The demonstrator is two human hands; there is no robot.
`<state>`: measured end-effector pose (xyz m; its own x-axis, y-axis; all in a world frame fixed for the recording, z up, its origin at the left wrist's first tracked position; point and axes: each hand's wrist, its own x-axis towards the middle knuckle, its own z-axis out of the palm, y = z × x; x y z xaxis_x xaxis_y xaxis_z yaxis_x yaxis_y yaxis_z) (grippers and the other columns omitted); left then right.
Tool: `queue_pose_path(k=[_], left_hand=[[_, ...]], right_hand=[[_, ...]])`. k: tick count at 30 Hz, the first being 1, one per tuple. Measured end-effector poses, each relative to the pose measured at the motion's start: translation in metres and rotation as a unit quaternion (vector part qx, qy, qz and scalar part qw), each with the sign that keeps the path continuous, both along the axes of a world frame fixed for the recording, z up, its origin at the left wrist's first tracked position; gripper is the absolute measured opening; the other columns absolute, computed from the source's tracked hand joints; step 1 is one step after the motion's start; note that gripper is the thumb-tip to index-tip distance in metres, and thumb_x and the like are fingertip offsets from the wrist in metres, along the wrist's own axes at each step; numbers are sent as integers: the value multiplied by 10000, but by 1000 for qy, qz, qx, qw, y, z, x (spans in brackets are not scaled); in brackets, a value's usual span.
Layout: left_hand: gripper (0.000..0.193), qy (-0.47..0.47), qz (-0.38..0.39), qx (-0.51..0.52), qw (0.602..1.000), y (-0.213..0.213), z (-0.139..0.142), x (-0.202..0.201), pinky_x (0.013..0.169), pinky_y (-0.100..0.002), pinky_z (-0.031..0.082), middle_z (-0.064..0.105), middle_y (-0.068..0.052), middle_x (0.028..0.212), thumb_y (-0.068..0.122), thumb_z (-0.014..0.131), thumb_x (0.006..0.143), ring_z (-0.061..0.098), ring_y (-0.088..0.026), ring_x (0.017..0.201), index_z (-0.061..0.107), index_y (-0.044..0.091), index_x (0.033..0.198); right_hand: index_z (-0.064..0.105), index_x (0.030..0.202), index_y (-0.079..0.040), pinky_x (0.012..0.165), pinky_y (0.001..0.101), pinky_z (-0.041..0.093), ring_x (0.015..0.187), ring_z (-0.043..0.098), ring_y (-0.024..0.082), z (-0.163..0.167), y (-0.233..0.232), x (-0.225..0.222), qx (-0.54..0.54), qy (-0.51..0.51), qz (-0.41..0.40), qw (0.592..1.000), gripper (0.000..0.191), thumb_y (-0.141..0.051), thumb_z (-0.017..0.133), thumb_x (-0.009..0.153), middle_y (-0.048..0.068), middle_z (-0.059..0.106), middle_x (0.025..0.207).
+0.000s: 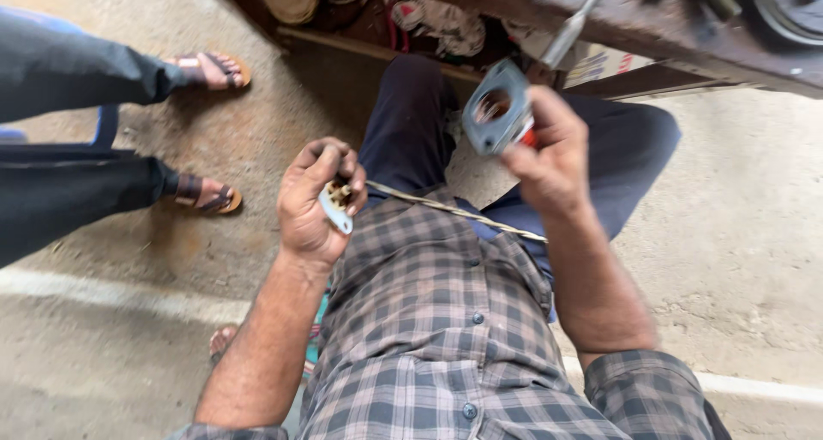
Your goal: The person disassembles a small electric motor, removes the end cap, and uses a screwdriver and wrench to loosen and remove components. The person handles the motor housing, end cap, and internal parts, placing tools and parts on a nearby workbench.
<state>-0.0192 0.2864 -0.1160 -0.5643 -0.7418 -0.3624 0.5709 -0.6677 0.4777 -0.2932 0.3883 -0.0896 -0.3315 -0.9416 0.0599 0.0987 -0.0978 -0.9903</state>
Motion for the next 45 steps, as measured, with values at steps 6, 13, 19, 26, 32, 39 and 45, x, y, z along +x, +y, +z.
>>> queue_pose_path(k=[6,13,19,26,32,39,45], left_hand=[[151,-16,-7,15,1000,-4,-4,4,552,-276,442,597,-96,919,185,612,1081,595,-203,786,641,37,1089],[195,14,-19,35,999,-8,4,-9,556,-274,462,607,-98,924,225,571,1088,610,-200,789,635,41,1084],[192,-10,-90,34,995,-9,0,-60,483,-245,498,664,-95,908,209,588,1079,667,-181,716,627,24,1106],[190,-50,-242,-17,969,-10,8,-156,466,-200,505,717,-159,1125,184,639,1004,727,-159,807,595,29,1106],[167,3,-258,-73,963,-18,19,-202,452,-190,463,702,-110,1213,159,671,987,745,-152,919,583,60,1089],[248,-2,-181,-78,980,-46,26,-189,478,-196,482,714,-115,1117,192,658,1006,739,-172,919,581,95,1221],[270,1,-182,-87,980,-51,28,-186,474,-203,472,708,-111,1146,194,656,1009,739,-169,927,573,98,1247]], right_hand=[[505,1454,-30,529,174,374,614,518,68,75,28,-108,-35,204,-127,970,438,-211,742,1132,78,668,1025],[535,1506,-109,562,254,528,657,628,133,75,9,-170,-116,421,-160,885,427,-196,750,1148,32,670,925],[677,1239,-40,682,286,596,809,698,129,54,-25,-182,-21,669,-47,742,326,-289,794,1065,46,704,879],[728,1037,-81,523,240,423,594,548,79,81,-27,-193,70,433,-101,893,286,-361,783,1061,-5,595,713],[732,1097,-37,541,245,445,590,583,110,101,0,-186,-97,434,-148,883,324,-347,811,1048,46,623,739],[689,1263,-16,732,239,625,871,753,142,68,-21,-144,-97,621,-80,774,283,-253,758,1124,89,753,984],[725,1237,-24,581,237,601,746,724,145,109,-14,-159,-11,514,-125,848,285,-252,805,1084,104,730,895]])
